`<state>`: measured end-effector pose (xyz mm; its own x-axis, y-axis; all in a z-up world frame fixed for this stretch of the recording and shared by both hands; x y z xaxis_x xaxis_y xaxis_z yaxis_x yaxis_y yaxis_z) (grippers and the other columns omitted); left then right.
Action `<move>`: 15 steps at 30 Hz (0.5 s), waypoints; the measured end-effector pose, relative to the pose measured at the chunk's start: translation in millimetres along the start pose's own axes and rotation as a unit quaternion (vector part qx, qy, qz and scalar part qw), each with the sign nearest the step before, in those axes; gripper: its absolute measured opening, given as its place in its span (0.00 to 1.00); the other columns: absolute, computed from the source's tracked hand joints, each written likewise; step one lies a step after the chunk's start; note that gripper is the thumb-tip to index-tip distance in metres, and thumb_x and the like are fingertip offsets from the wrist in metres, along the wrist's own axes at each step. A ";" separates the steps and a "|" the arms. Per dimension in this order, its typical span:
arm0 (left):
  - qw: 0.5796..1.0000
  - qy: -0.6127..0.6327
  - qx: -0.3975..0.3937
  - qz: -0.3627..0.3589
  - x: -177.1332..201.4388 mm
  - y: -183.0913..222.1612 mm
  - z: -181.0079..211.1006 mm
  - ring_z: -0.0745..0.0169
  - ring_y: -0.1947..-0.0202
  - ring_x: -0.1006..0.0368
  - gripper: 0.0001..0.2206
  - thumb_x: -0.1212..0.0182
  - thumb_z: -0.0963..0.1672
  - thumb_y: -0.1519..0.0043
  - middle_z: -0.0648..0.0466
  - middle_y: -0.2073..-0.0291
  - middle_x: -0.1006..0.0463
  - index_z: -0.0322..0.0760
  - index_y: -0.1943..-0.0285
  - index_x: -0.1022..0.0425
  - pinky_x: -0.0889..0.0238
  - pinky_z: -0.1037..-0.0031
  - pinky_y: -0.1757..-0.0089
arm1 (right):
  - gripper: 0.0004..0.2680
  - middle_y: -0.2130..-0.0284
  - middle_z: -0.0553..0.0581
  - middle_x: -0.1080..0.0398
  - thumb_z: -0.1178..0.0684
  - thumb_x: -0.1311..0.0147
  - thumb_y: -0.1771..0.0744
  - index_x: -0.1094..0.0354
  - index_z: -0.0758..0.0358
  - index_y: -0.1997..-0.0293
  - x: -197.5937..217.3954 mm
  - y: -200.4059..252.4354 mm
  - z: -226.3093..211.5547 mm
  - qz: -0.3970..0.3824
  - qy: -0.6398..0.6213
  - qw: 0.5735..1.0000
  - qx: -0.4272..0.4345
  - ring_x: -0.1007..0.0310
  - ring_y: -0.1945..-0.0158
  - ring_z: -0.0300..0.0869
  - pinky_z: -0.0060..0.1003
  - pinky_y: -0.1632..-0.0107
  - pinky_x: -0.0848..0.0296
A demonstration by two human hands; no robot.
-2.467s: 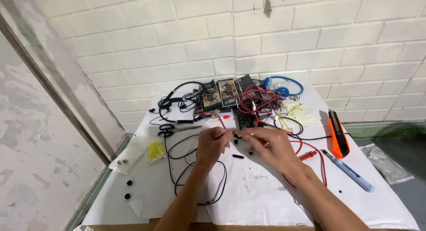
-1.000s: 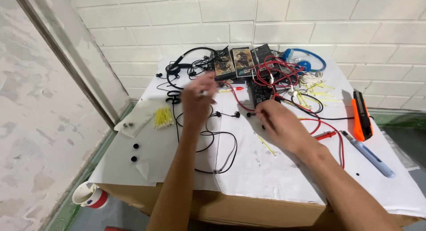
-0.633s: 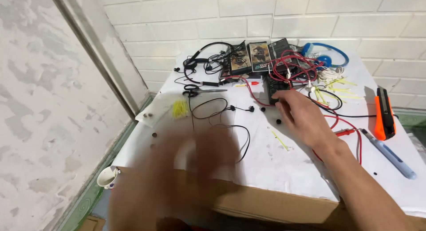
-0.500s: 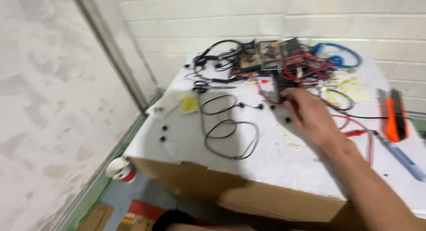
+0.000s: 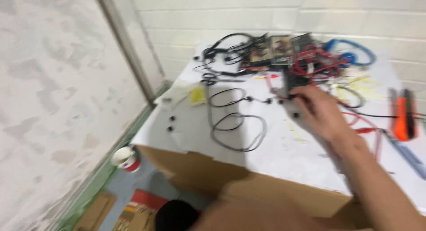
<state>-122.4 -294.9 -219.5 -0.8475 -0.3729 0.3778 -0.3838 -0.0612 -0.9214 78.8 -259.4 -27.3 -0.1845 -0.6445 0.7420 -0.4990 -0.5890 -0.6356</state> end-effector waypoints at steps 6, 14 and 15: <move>0.636 0.657 -0.023 -0.404 -107.2 -267.6 -188.7 0.64 0.75 0.30 0.21 0.29 0.38 0.46 0.53 0.69 0.16 0.44 0.43 0.23 0.34 0.76 0.68 | 0.10 0.68 0.64 0.23 0.59 0.37 0.39 0.24 0.61 0.55 2.1 -1.1 -7.6 -0.014 -0.155 0.981 -0.117 0.22 0.63 0.55 0.52 0.53 0.26; 0.630 0.591 -0.056 -0.501 -158.0 -253.5 -152.7 0.56 0.72 0.23 0.09 0.33 0.43 0.42 0.47 0.65 0.14 0.37 0.54 0.16 0.30 0.65 0.64 | 0.04 0.72 0.63 0.24 0.53 0.41 0.37 0.25 0.57 0.61 5.2 -4.7 -20.4 -0.123 -0.095 0.978 -0.141 0.22 0.66 0.58 0.53 0.61 0.26; 0.625 0.593 -0.056 -0.504 -163.4 -254.3 -153.0 0.56 0.72 0.23 0.09 0.33 0.43 0.42 0.47 0.65 0.14 0.37 0.54 0.16 0.30 0.65 0.64 | 0.04 0.72 0.63 0.24 0.53 0.41 0.37 0.25 0.57 0.61 3.3 -5.2 -19.8 -0.125 -0.095 0.977 -0.146 0.22 0.66 0.58 0.53 0.61 0.26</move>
<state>57.5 -76.8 -33.0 0.1957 0.7557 0.6250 -0.9095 0.3781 -0.1724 64.1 -248.8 -17.3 0.1203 -0.5938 0.7956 -0.7339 -0.5929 -0.3315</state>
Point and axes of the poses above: each hand's wrist, its own y-axis away from the middle knuckle, its own x-axis out of the back of the hand, z = x × y, the point moved 5 cm from there along -y, towards the middle knuckle
